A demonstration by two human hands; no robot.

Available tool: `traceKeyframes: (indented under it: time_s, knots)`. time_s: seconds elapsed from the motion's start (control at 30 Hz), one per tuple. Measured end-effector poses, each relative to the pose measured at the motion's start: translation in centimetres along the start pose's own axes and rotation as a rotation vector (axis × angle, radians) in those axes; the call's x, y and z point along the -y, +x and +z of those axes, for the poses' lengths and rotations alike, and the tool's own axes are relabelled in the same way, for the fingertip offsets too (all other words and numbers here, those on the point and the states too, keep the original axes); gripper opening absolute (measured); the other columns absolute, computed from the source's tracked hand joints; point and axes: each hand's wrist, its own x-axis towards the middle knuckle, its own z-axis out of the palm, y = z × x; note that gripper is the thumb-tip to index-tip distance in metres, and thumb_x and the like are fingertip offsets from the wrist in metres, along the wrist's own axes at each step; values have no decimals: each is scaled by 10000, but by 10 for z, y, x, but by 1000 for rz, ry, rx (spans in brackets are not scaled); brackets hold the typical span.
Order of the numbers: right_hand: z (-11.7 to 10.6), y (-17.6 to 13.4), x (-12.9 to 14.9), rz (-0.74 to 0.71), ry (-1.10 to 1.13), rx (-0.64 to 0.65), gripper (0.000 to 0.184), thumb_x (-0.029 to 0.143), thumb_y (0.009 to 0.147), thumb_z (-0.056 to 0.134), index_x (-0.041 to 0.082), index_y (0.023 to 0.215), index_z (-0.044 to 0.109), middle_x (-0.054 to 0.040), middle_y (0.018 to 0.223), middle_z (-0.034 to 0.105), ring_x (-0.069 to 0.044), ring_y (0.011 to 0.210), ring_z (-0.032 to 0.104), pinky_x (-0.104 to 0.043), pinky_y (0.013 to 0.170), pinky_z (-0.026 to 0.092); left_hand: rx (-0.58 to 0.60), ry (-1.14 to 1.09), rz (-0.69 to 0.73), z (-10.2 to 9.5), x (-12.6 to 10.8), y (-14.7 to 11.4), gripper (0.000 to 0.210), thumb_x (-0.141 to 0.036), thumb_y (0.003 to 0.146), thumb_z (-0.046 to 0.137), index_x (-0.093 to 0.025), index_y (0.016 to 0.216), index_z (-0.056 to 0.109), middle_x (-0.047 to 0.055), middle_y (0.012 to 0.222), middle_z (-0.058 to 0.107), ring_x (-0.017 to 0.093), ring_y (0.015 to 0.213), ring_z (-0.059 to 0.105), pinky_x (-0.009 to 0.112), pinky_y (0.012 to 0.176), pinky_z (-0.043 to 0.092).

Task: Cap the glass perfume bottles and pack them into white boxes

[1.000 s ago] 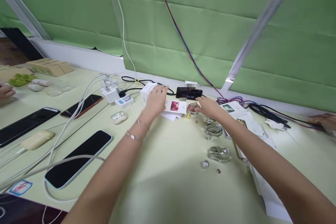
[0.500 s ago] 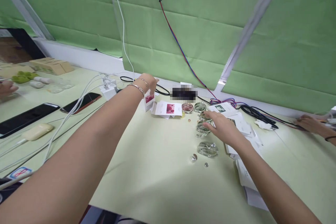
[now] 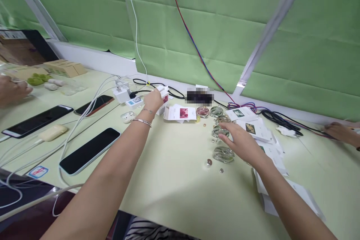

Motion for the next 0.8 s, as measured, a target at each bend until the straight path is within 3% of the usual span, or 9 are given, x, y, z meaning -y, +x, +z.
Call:
traceKeyframes:
  time_s: [0.07,0.17,0.27,0.37,0.43,0.5,0.57,0.67,0.8]
  knots:
    - [-1,-7,2,-7,1,-5,378,367,872,406,179,1188,495,-94,1172,584,-254,1095,528,-427,906,439,-64,-22,4,-14,-3,-5,477,-315,784,535,-57,1177,451,211,1109,571,306,1037,554,355,801,451]
    - [-4,-14,7,-7,20,-38,364,367,870,412,180,1169,501,-99,1169,581,-253,1101,521,-435,917,431,-228,-95,32,-56,-10,-24,420,-400,774,550,-93,1060,557,189,1117,552,332,1037,534,387,794,454]
    - [-6,-18,19,-13,102,-91,379,367,878,398,192,1210,456,-95,1184,554,-238,1116,500,-420,912,439,-399,-216,168,-96,-19,-67,399,-464,787,524,-147,1023,586,137,1099,537,299,982,541,390,773,452]
    - [1,-24,44,-56,192,-242,556,390,848,451,198,1337,271,-121,1305,430,-255,1210,405,-446,955,403,-483,-406,321,-102,-22,-124,387,-476,780,527,-182,1029,562,76,969,576,235,874,559,351,751,447]
    - [15,-34,67,-73,211,-336,803,433,777,542,183,1394,92,-158,1392,288,-310,1285,285,-510,994,337,-336,-623,446,-83,-17,-159,369,-430,760,560,-218,1060,525,33,953,594,196,818,564,308,718,454]
    - [36,-48,90,-44,232,-332,978,432,713,605,154,1401,-33,-197,1415,195,-369,1301,215,-557,984,316,-21,-857,522,-54,-5,-187,353,-442,764,553,-239,1049,504,6,911,610,168,730,566,268,621,459]
    - [60,-65,110,38,271,-284,965,318,709,600,141,1397,-54,-223,1376,235,-386,1272,245,-564,957,333,270,-971,492,-25,13,-206,353,-466,793,519,-239,1061,488,11,911,618,172,740,571,265,617,459]
    - [87,-86,124,64,370,-108,920,106,616,530,170,1397,48,-174,1292,350,-333,1205,343,-520,956,346,577,-904,413,8,41,-217,363,-491,875,363,-251,1124,473,15,925,628,188,805,573,295,713,446]
    - [99,-98,121,12,429,86,900,71,524,482,206,1373,217,-123,1289,361,-307,1201,329,-497,990,307,649,-904,351,34,57,-214,410,-483,914,248,-255,1174,469,24,1100,593,201,973,538,316,851,401]
